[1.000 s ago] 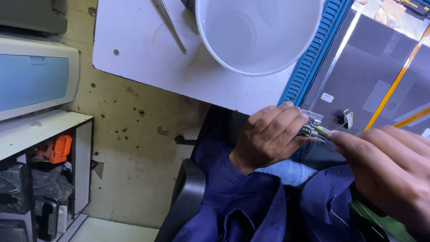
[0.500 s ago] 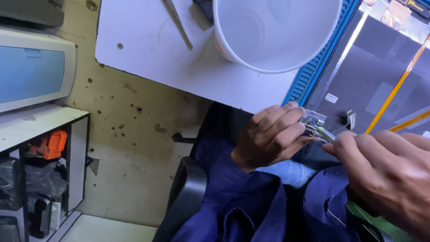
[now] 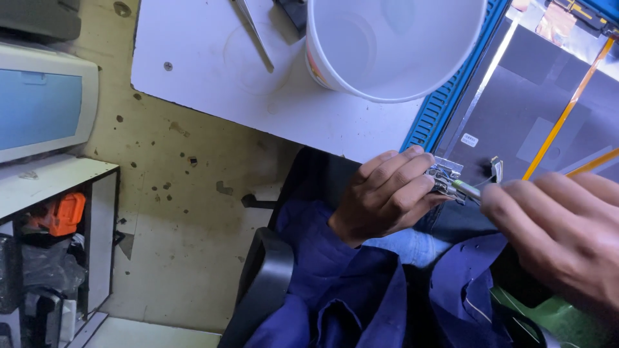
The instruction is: The person is repairing a disassembled LCD screen placed on a blue workbench. They use a green-handled screwdriver to remove screws from metal brackets attached to the screen's frame. The person then detaches the brackets and handles small wires connected to them.
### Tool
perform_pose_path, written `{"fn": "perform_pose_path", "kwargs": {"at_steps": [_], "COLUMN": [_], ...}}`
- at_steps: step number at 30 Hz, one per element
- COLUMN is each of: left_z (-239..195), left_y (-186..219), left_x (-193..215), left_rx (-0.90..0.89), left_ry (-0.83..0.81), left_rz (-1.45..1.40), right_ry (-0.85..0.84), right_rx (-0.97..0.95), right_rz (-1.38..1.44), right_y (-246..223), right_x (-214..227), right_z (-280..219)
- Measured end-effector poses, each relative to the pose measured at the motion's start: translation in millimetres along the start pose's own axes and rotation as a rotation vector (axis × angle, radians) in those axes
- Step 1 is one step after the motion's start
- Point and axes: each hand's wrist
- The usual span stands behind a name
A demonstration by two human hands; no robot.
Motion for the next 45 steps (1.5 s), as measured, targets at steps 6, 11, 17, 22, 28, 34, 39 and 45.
{"fn": "perform_pose_path", "kwargs": {"at_steps": [6, 11, 17, 22, 28, 34, 39, 45], "left_z": [-1, 2, 0, 6, 16, 27, 33, 37], "left_y": [1, 1, 3, 4, 14, 22, 21, 26], "left_x": [0, 1, 3, 12, 17, 23, 30, 36], "left_rx": [0.011, 0.008, -0.001, 0.016, 0.058, 0.11, 0.12, 0.151], "left_ry": [-0.015, -0.009, -0.014, -0.054, -0.084, -0.108, -0.184, -0.265], "left_rz": [0.022, 0.019, 0.043, -0.085, -0.062, -0.06, -0.056, -0.032], "right_ry": [0.116, 0.109, 0.119, 0.168, 0.284, 0.392, 0.343, 0.472], "right_rx": [-0.065, -0.009, -0.119, 0.005, -0.075, 0.084, 0.085, -0.046], "right_rz": [0.044, 0.086, 0.039, 0.12, -0.082, 0.285, 0.31, 0.483], "right_y": [-7, -7, 0, 1, 6, 9, 12, -7], "right_x": [-7, 7, -18, -6, -21, -23, -24, -45], "right_z": [0, 9, -7, -3, -8, -6, -7, -2]}}
Point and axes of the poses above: each hand's wrist, its own z-axis towards the middle knuckle, its own x-axis out of the back of the hand, y = z × x, and after that the axes turned 6 degrees about -y, right-handed
